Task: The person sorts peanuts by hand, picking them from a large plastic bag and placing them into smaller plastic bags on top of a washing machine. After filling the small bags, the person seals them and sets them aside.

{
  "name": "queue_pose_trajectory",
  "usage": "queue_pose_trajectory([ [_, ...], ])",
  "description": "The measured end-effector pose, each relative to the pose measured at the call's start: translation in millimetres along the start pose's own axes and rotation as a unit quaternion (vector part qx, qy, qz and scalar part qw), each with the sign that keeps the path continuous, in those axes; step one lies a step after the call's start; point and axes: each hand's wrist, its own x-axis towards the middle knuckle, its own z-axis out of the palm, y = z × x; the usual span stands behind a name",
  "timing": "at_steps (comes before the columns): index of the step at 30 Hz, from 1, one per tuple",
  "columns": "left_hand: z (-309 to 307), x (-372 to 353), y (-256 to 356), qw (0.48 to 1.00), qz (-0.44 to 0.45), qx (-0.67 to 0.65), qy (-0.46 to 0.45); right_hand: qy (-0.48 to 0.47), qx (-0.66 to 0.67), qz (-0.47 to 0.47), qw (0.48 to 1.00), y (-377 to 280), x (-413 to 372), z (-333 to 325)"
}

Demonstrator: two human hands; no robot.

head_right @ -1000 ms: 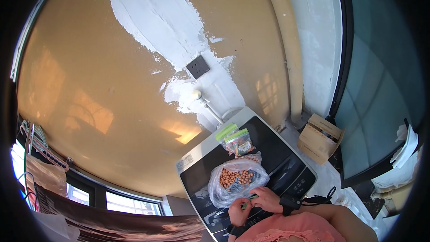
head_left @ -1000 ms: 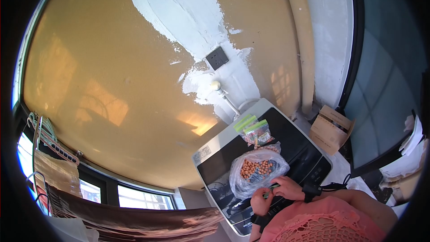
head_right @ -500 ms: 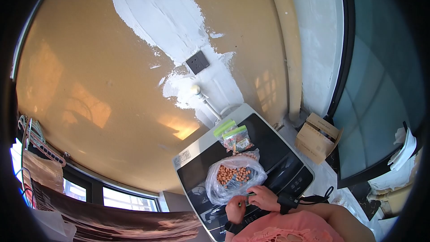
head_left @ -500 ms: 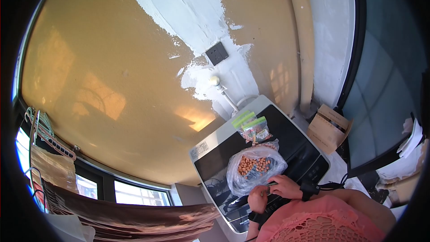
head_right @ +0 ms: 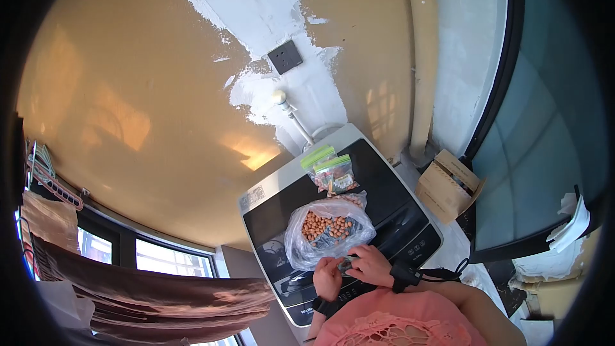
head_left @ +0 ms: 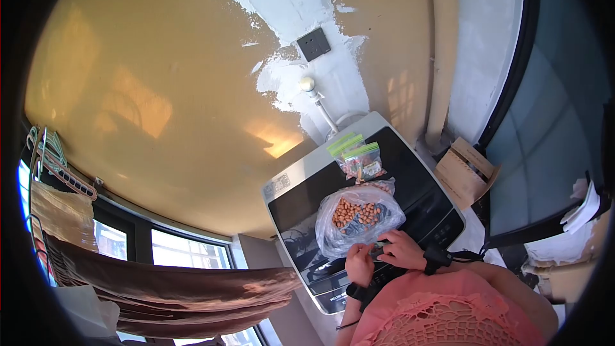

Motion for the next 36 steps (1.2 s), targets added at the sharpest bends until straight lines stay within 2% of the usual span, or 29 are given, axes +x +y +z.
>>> queue_pose_trajectory([
  [6,9.8,-1.7,0.4,1.000,0.001,0.011,-0.004,-0.065,-0.029,0.032,0.997,-1.2,1.4,-2.7],
  [9,8.4,1.3,6.1,0.999,0.015,0.030,-0.003,-0.059,-0.015,0.045,0.997,-2.1,1.6,-2.9],
  [12,2.1,7.1,9.9,1.000,0.006,-0.022,-0.016,-0.022,0.004,0.028,0.999,-2.1,1.4,-2.6],
  [14,-3.6,15.1,13.8,0.998,0.018,-0.061,0.014,-0.003,0.021,0.046,0.999,-5.4,3.2,-4.6],
  [17,-6.6,29.0,14.6,0.997,0.027,-0.036,0.056,0.013,0.013,0.025,1.000,-5.6,4.0,-4.2],
  [21,0.9,49.0,4.7,0.997,0.033,-0.022,0.070,0.009,0.024,0.028,0.999,-8.0,4.8,-6.5],
  [32,22.5,66.3,-23.5,0.999,0.009,0.046,-0.016,0.029,0.004,0.017,0.999,-0.3,0.2,-3.4],
  [36,25.9,66.2,-28.9,0.999,0.018,0.046,-0.010,0.029,0.009,0.019,0.999,-0.8,0.1,-2.7],
])
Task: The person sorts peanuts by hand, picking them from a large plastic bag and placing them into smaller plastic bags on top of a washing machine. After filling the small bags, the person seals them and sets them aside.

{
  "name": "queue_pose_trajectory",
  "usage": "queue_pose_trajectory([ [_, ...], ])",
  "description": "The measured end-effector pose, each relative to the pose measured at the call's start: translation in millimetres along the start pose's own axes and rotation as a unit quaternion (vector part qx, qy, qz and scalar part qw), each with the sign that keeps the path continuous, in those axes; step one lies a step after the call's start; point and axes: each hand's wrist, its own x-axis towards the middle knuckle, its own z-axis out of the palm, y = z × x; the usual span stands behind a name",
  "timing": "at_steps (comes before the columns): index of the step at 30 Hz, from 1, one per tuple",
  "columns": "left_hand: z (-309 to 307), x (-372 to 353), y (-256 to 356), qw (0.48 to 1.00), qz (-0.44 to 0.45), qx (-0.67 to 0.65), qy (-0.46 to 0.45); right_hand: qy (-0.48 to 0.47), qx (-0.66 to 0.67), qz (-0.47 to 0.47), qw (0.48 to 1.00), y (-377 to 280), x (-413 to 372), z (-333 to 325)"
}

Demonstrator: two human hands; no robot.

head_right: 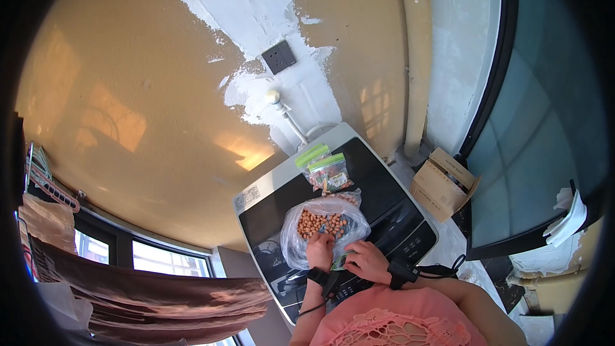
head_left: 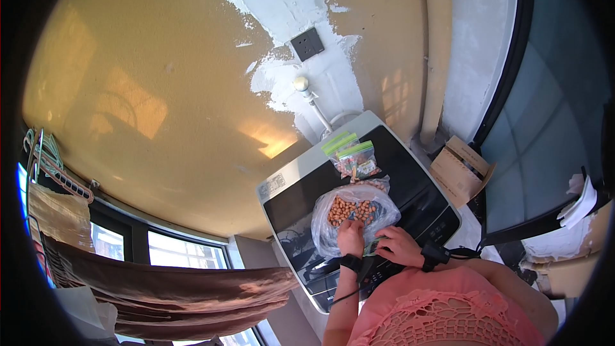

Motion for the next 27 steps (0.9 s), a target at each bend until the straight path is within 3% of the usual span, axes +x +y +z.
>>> queue_pose_trajectory([
  [8,-23.4,-9.6,25.7,0.997,-0.002,-0.040,0.069,-0.001,-0.004,0.008,1.000,1.1,-0.7,-1.6],
  [13,-42.6,-41.3,49.6,0.994,-0.014,-0.107,-0.001,-0.001,0.002,0.014,1.000,3.6,-1.3,4.6],
  [27,-26.9,-60.5,40.9,0.999,-0.014,-0.050,-0.011,-0.013,0.014,-0.005,1.000,5.6,-2.1,3.3],
])
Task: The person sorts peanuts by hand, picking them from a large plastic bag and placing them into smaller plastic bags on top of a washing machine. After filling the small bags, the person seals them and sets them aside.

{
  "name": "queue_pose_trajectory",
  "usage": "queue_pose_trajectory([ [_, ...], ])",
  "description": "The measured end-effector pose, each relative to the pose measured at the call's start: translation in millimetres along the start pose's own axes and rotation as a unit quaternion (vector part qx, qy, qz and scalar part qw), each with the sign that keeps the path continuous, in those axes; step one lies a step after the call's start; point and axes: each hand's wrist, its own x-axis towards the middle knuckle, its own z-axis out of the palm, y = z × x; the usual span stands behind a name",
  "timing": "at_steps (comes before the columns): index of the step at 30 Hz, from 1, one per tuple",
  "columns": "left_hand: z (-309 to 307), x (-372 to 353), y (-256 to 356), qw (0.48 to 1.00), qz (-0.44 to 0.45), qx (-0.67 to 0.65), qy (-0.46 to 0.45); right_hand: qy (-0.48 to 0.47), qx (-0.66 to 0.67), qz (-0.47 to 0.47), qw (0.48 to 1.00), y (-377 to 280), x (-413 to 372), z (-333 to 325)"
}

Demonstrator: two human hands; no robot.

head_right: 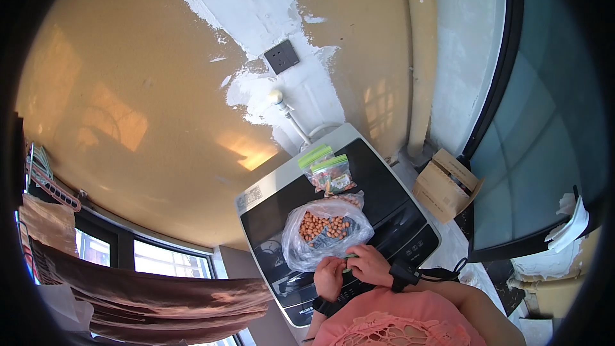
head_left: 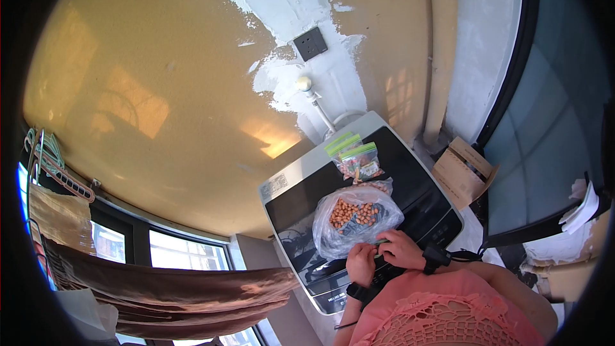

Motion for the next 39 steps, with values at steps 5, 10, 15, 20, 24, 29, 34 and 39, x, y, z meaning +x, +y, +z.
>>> queue_pose_trajectory([
  [5,1.5,-1.4,-0.1,1.000,0.001,-0.006,-0.002,-0.002,0.005,-0.003,1.000,-1.4,0.4,-0.4],
  [10,3.5,-2.6,-1.2,1.000,0.008,-0.007,0.003,-0.008,0.004,0.001,1.000,-0.4,-0.9,1.0],
  [15,3.9,-2.9,-2.2,1.000,0.008,-0.011,-0.001,-0.008,0.002,-0.002,1.000,-0.1,-1.6,1.7],
  [20,7.8,-4.5,-5.9,1.000,0.016,-0.011,-0.008,-0.013,0.000,0.001,1.000,1.2,-2.5,2.5],
  [24,7.0,-5.0,-1.2,1.000,0.021,-0.011,-0.005,-0.020,0.001,0.008,1.000,-0.4,-2.4,0.6],
  [29,8.2,-6.0,-1.4,1.000,0.008,-0.001,-0.020,0.027,0.038,0.020,0.999,2.6,5.0,-3.1],
  [34,6.6,-6.2,1.8,1.000,0.005,-0.012,-0.023,0.084,0.043,0.032,0.995,6.0,35.8,-17.0],
  [39,8.5,-7.5,-1.4,1.000,0.005,-0.010,-0.026,0.080,0.005,0.007,0.997,24.6,56.3,-11.0],
])
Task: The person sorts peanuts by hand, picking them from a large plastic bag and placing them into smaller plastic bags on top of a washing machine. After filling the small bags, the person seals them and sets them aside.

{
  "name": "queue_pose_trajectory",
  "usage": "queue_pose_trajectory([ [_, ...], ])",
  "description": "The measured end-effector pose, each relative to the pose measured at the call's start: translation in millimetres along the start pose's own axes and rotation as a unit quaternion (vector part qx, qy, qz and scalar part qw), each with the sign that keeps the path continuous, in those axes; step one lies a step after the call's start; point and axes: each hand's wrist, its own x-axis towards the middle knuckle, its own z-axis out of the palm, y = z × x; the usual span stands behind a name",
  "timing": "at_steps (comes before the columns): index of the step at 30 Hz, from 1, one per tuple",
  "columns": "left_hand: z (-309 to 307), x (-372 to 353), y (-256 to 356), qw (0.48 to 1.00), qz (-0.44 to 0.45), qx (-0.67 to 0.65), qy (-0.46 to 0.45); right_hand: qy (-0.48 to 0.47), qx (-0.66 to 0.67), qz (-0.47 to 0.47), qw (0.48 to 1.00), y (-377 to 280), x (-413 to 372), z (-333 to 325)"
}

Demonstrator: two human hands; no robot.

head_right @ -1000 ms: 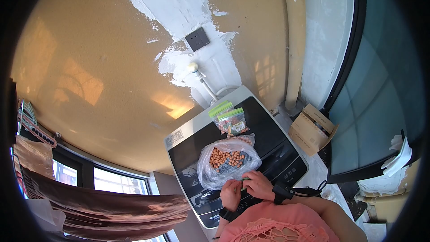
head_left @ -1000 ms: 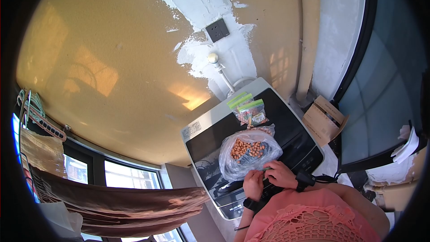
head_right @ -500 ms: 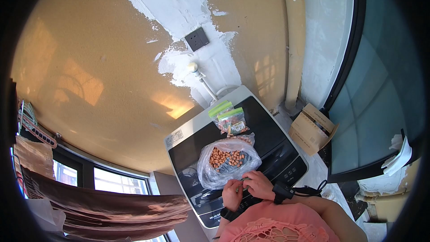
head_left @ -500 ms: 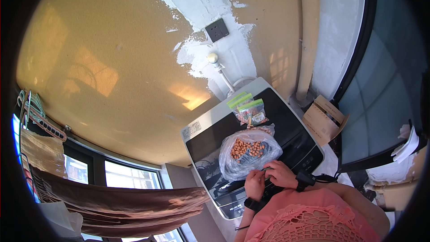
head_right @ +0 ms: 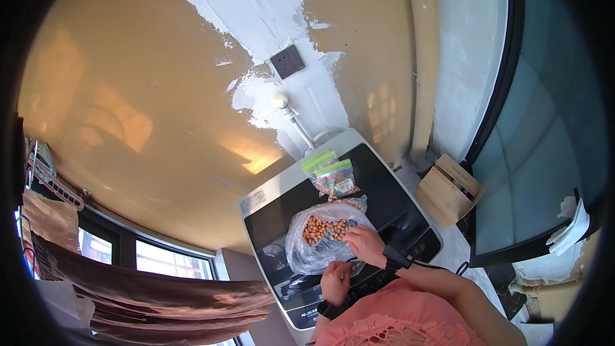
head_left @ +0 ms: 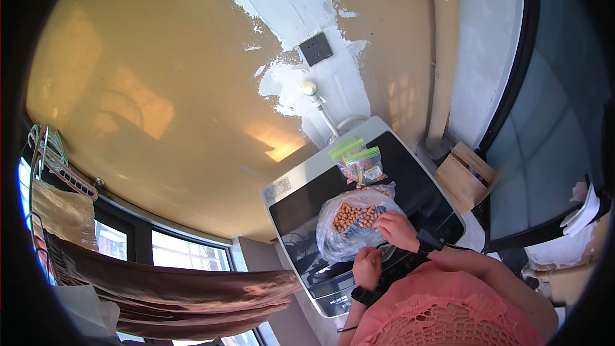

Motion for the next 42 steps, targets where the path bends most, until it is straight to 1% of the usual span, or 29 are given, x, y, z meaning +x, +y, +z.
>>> queue_pose_trajectory([
  [4,0.0,-1.3,2.0,1.000,0.003,-0.014,0.012,-0.010,-0.040,0.003,0.999,14.9,2.7,15.5],
  [6,0.9,-4.0,-1.4,1.000,-0.002,-0.020,0.000,-0.044,-0.073,0.017,0.996,22.2,2.7,21.9],
  [15,1.1,-7.2,-4.7,1.000,-0.007,-0.020,-0.002,-0.038,-0.095,0.012,0.995,28.8,3.9,28.6],
  [17,1.5,-6.7,-6.1,1.000,-0.004,-0.021,-0.001,-0.058,-0.087,0.030,0.994,27.5,5.2,28.1],
  [20,5.9,-7.8,-10.6,1.000,-0.005,-0.025,0.004,-0.071,-0.101,0.028,0.992,28.4,6.7,29.7],
  [23,5.1,-7.4,-11.9,0.999,-0.003,-0.036,0.001,-0.065,-0.109,0.030,0.991,30.6,8.5,33.2],
  [24,4.6,-7.5,-11.5,0.999,-0.008,-0.044,0.000,-0.063,-0.109,0.029,0.992,31.2,8.1,33.4],
  [26,4.9,-7.7,-13.4,0.999,-0.011,-0.051,0.000,-0.037,-0.066,0.042,0.996,26.2,11.2,29.9],
  [27,5.7,-8.3,-15.1,0.999,-0.013,-0.052,-0.003,-0.036,-0.065,0.041,0.996,20.4,13.6,25.8],
  [29,6.1,-7.0,-16.4,0.998,-0.017,-0.054,-0.006,-0.055,0.022,0.079,0.995,2.5,13.0,13.0],
  [30,5.7,-6.9,-16.1,0.998,-0.015,-0.052,-0.003,-0.056,0.022,0.079,0.995,-4.5,11.4,9.3],
  [32,7.2,-7.7,-17.6,0.998,-0.015,-0.053,-0.002,-0.006,0.068,-0.022,0.997,-18.3,6.5,1.5],
  [33,9.4,-7.8,-20.3,0.999,-0.012,-0.047,0.007,-0.018,0.058,-0.021,0.998,-31.2,1.5,-6.9],
  [35,11.9,-7.5,-20.6,0.999,-0.008,-0.043,0.013,-0.022,0.045,-0.023,0.998,-33.4,-14.3,-5.9],
  [38,9.4,-4.0,-14.1,0.998,-0.012,-0.055,0.019,-0.045,0.028,-0.010,0.999,-26.4,-40.0,-0.6],
  [40,5.9,-2.7,-8.9,0.998,-0.004,-0.063,0.017,-0.079,0.005,0.001,0.997,-25.6,-47.4,-3.8],
  [42,8.0,-3.9,-11.3,0.998,-0.002,-0.063,0.015,-0.083,-0.002,0.003,0.997,-23.2,-51.0,-5.0],
])
